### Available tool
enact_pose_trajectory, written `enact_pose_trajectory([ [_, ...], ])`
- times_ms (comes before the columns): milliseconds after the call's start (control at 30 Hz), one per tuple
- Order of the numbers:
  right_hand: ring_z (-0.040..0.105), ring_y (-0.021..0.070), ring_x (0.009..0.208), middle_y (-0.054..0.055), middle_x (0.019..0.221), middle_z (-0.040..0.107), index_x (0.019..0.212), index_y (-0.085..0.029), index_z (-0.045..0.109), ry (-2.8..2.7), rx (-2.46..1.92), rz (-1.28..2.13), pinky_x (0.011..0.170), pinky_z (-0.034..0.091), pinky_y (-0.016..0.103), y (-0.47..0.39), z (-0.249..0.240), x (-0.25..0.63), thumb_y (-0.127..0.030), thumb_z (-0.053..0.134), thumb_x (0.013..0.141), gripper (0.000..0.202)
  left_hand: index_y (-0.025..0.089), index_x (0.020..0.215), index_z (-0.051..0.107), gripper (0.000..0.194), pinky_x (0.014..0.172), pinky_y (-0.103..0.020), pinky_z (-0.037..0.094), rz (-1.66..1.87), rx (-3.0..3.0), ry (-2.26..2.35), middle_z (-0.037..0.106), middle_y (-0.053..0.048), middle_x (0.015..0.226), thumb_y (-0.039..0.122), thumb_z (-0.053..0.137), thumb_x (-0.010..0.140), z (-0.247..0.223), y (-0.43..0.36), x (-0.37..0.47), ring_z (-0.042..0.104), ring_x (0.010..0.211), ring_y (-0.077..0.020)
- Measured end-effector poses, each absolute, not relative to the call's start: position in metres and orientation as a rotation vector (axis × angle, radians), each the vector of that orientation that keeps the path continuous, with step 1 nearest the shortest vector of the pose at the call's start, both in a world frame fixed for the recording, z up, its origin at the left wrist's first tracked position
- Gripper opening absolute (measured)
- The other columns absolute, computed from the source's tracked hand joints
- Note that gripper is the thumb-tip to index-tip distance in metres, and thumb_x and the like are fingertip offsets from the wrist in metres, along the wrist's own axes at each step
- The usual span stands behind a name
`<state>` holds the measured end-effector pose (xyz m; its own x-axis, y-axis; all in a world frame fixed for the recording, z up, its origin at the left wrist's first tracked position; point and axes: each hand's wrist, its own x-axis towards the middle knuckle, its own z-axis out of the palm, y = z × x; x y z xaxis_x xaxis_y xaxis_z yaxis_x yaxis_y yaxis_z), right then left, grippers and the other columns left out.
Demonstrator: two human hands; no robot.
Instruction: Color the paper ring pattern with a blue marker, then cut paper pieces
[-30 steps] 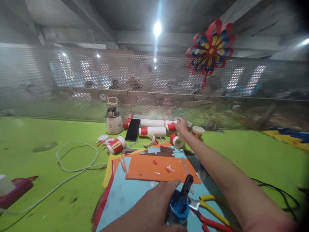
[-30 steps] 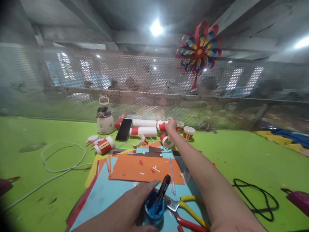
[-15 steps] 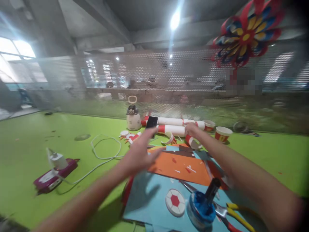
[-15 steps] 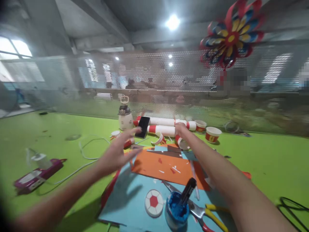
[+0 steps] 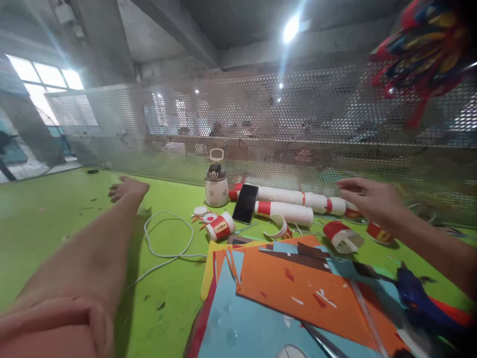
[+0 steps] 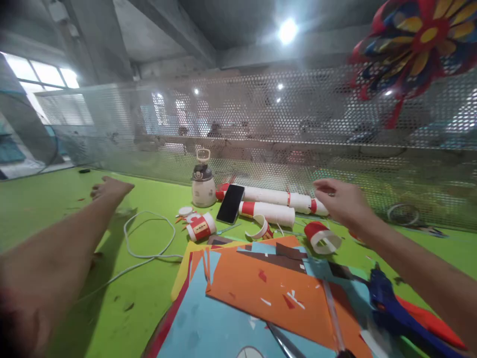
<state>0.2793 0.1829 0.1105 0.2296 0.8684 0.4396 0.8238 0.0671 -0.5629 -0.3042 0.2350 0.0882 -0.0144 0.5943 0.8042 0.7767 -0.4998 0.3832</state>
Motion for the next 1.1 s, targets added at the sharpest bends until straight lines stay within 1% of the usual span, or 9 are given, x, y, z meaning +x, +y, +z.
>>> enact_pose_trajectory([
  [100, 0.067, 0.0207, 0.083, 0.008, 0.095, 0.075, 0.098, -0.017, 0.074, -1.484, -1.760, 0.035, 0.075, 0.049, 0.032, 0.164, 0.111, 0.295, -0.018, 0.067, 0.077, 0.022, 0.016, 0.124, 0.056, 0.034, 0.087, -0.045, 0.055, -1.688, -1.769, -1.587, 0.060, -0.010, 0.124, 0.032, 0.060, 0.095, 0.062, 0.250, -0.320, 0.063, 0.104, -0.0238],
  [267, 0.066, 0.0252, 0.078, 0.008, 0.091, 0.076, 0.089, -0.023, 0.075, -1.365, -1.752, 0.094, 0.063, 0.046, 0.034, 0.150, 0.100, 0.315, -0.035, 0.068, 0.065, 0.028, 0.016, 0.124, 0.056, 0.035, 0.087, -0.045, 0.055, -1.794, -1.438, -1.707, 0.060, -0.010, 0.124, 0.032, 0.061, 0.094, 0.051, 0.255, -0.327, 0.063, 0.104, -0.0238],
  [400, 0.067, 0.0263, 0.078, 0.010, 0.093, 0.075, 0.088, -0.022, 0.073, -1.292, -1.674, 0.203, 0.062, 0.048, 0.035, 0.142, 0.098, 0.315, -0.039, 0.066, 0.058, 0.035, 0.016, 0.124, 0.056, 0.034, 0.088, -0.045, 0.055, -1.789, -1.408, -1.715, 0.060, -0.010, 0.124, 0.032, 0.060, 0.095, 0.065, 0.261, -0.293, 0.063, 0.105, -0.0242],
  [533, 0.069, 0.0233, 0.077, 0.010, 0.098, 0.075, 0.094, -0.019, 0.071, -1.259, -1.534, 0.336, 0.069, 0.053, 0.035, 0.123, 0.096, 0.312, -0.042, 0.066, 0.058, 0.042, 0.016, 0.125, 0.055, 0.036, 0.088, -0.046, 0.054, -1.801, -1.586, -1.579, 0.060, -0.010, 0.123, 0.032, 0.062, 0.093, 0.091, 0.258, -0.211, 0.062, 0.104, -0.0244],
  [600, 0.068, 0.0231, 0.079, 0.010, 0.096, 0.075, 0.095, -0.018, 0.072, -1.252, -1.489, 0.360, 0.073, 0.054, 0.035, 0.107, 0.095, 0.312, -0.043, 0.069, 0.059, 0.044, 0.017, 0.138, 0.043, 0.081, 0.092, -0.050, 0.051, -1.815, -1.697, -1.453, 0.062, -0.011, 0.121, 0.022, 0.086, 0.069, 0.103, 0.236, -0.160, 0.061, 0.104, -0.0281],
  [667, 0.068, 0.0232, 0.078, 0.009, 0.089, 0.075, 0.093, -0.017, 0.073, -1.238, -1.462, 0.380, 0.073, 0.055, 0.037, 0.087, 0.094, 0.313, -0.043, 0.071, 0.058, 0.043, 0.024, 0.144, 0.035, 0.100, 0.092, -0.044, 0.053, -1.799, -1.863, -1.314, 0.062, -0.008, 0.122, 0.016, 0.090, 0.060, 0.108, 0.197, -0.110, 0.062, 0.104, -0.0259],
  [767, 0.068, 0.0228, 0.076, 0.007, 0.083, 0.075, 0.087, -0.018, 0.073, -1.217, -1.402, 0.429, 0.071, 0.058, 0.036, 0.058, 0.091, 0.313, -0.041, 0.073, 0.059, 0.037, 0.029, 0.147, 0.028, 0.097, 0.096, -0.045, 0.052, -1.786, -2.167, -0.953, 0.060, -0.008, 0.128, 0.018, 0.084, 0.069, 0.105, 0.122, -0.050, 0.061, 0.111, -0.0263],
  [900, 0.069, 0.0233, 0.081, 0.007, 0.086, 0.074, 0.089, -0.018, 0.072, -1.219, -1.303, 0.499, 0.072, 0.058, 0.036, 0.027, 0.082, 0.314, -0.044, 0.073, 0.063, 0.037, 0.026, 0.149, 0.026, 0.091, 0.109, -0.051, 0.044, -1.772, -2.375, -0.660, 0.054, -0.012, 0.136, 0.015, 0.077, 0.075, 0.094, 0.040, -0.007, 0.053, 0.126, -0.0305],
  [1100, 0.068, 0.0200, 0.075, 0.005, 0.081, 0.074, 0.089, -0.020, 0.073, -1.222, -1.265, 0.581, 0.070, 0.058, 0.033, 0.005, 0.075, 0.307, -0.046, 0.077, 0.062, 0.038, 0.031, 0.150, 0.027, 0.092, 0.111, -0.055, 0.044, -1.832, -2.472, -0.616, 0.055, -0.010, 0.137, 0.008, 0.074, 0.075, 0.090, -0.001, 0.017, 0.051, 0.129, -0.0318],
])
